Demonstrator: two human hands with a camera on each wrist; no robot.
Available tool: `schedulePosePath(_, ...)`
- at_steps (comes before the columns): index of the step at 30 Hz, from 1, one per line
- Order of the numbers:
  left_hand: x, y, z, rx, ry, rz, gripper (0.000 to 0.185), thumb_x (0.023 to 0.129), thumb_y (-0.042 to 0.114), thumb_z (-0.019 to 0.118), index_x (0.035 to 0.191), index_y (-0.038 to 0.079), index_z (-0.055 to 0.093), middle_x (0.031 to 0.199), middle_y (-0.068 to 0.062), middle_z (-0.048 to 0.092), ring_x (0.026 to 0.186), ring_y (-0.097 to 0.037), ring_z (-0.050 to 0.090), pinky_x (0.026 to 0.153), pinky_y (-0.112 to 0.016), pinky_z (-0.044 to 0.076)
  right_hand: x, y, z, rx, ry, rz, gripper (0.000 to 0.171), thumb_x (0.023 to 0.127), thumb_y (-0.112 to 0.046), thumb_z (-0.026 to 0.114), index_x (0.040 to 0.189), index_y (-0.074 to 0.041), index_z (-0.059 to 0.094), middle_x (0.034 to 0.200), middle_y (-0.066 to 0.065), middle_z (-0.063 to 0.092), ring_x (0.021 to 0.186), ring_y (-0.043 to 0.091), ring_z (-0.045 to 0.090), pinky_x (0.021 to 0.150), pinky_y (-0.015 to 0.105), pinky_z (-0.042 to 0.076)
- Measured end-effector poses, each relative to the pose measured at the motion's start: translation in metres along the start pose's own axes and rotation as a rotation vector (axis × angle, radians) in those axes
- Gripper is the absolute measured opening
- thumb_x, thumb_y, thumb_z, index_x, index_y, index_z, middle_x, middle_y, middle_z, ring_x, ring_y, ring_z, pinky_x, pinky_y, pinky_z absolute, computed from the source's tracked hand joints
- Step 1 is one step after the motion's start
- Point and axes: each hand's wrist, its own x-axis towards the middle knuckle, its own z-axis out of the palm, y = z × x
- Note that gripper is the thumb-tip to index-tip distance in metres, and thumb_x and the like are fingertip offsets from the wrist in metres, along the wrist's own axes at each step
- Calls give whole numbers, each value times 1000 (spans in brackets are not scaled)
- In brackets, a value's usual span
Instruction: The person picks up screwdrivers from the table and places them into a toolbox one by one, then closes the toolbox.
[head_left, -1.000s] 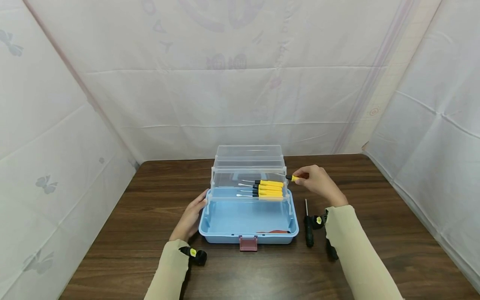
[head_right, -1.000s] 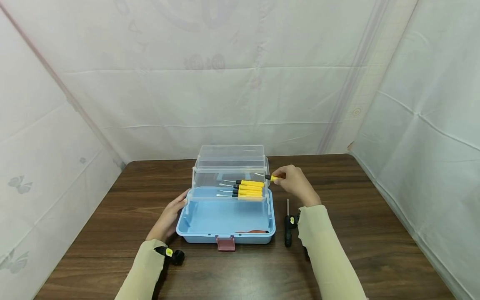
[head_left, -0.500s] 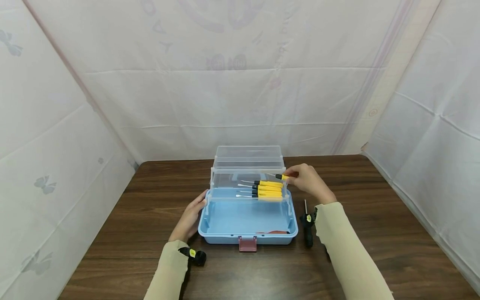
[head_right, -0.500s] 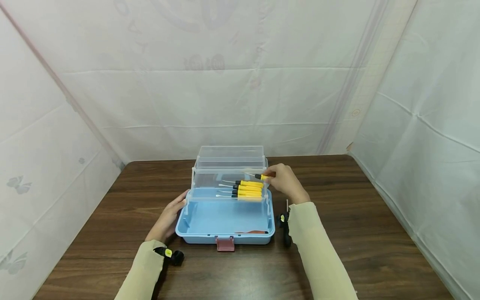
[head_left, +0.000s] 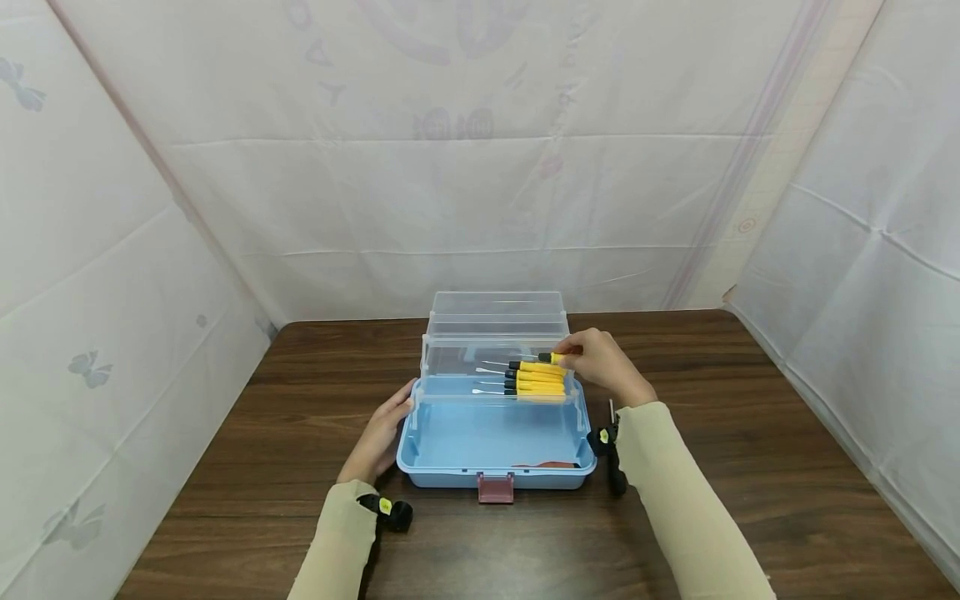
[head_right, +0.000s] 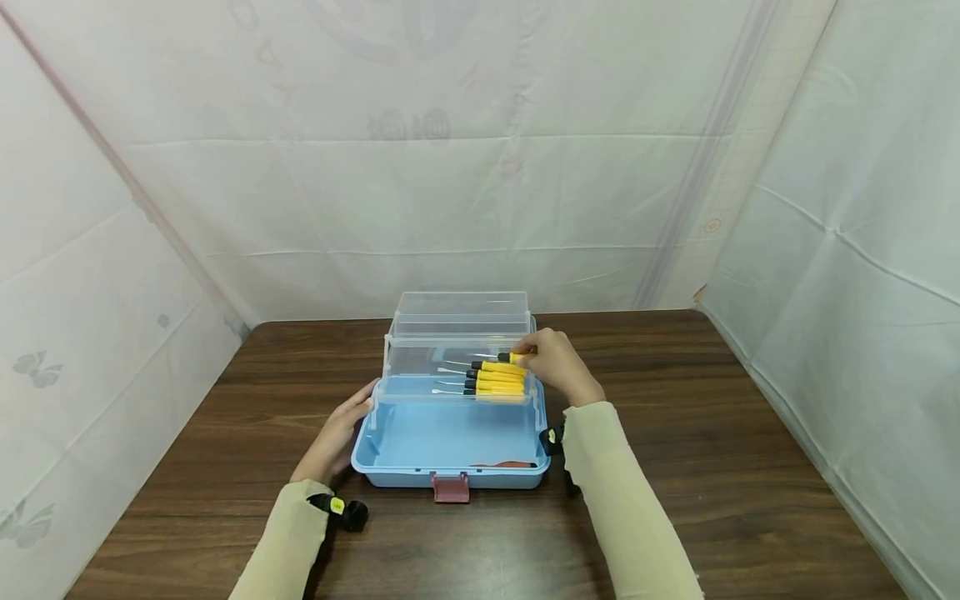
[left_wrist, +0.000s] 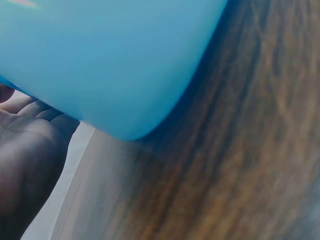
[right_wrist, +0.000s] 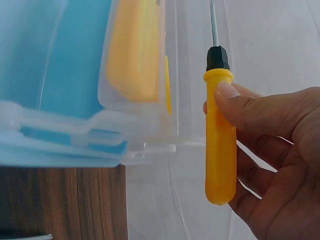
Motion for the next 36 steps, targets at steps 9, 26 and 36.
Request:
schedulePosePath(9, 0, 0, 0, -13, -11, 2, 52, 105, 21, 31, 154, 15, 20, 162, -11, 11, 149, -33, 11, 116, -53, 18, 4, -2, 7, -10, -18, -35, 20, 89, -2, 63, 108, -1, 72, 105, 14, 70, 80, 21, 57, 74, 31, 54)
schedulePosePath(26, -1, 2, 0, 12, -4, -19, 52, 104, 23, 32, 155, 17, 20, 162, -11, 11, 149, -34, 11, 116, -54, 18, 8, -6, 18, 2, -63, -44, 19, 88, -4, 65, 106, -2, 73, 99, 11, 71, 78, 19, 56, 73, 29, 53)
schedulePosePath(36, -1, 2, -1, 22, 2, -21, 52, 104, 24, 33, 154, 18, 21, 162, -10, 11, 149, -34, 11, 116, -55, 18, 9, -10, 23, -10, -71, -64, 19, 87, -5, 67, 105, -2, 74, 100, 11, 71, 79, 19, 56, 76, 30, 53)
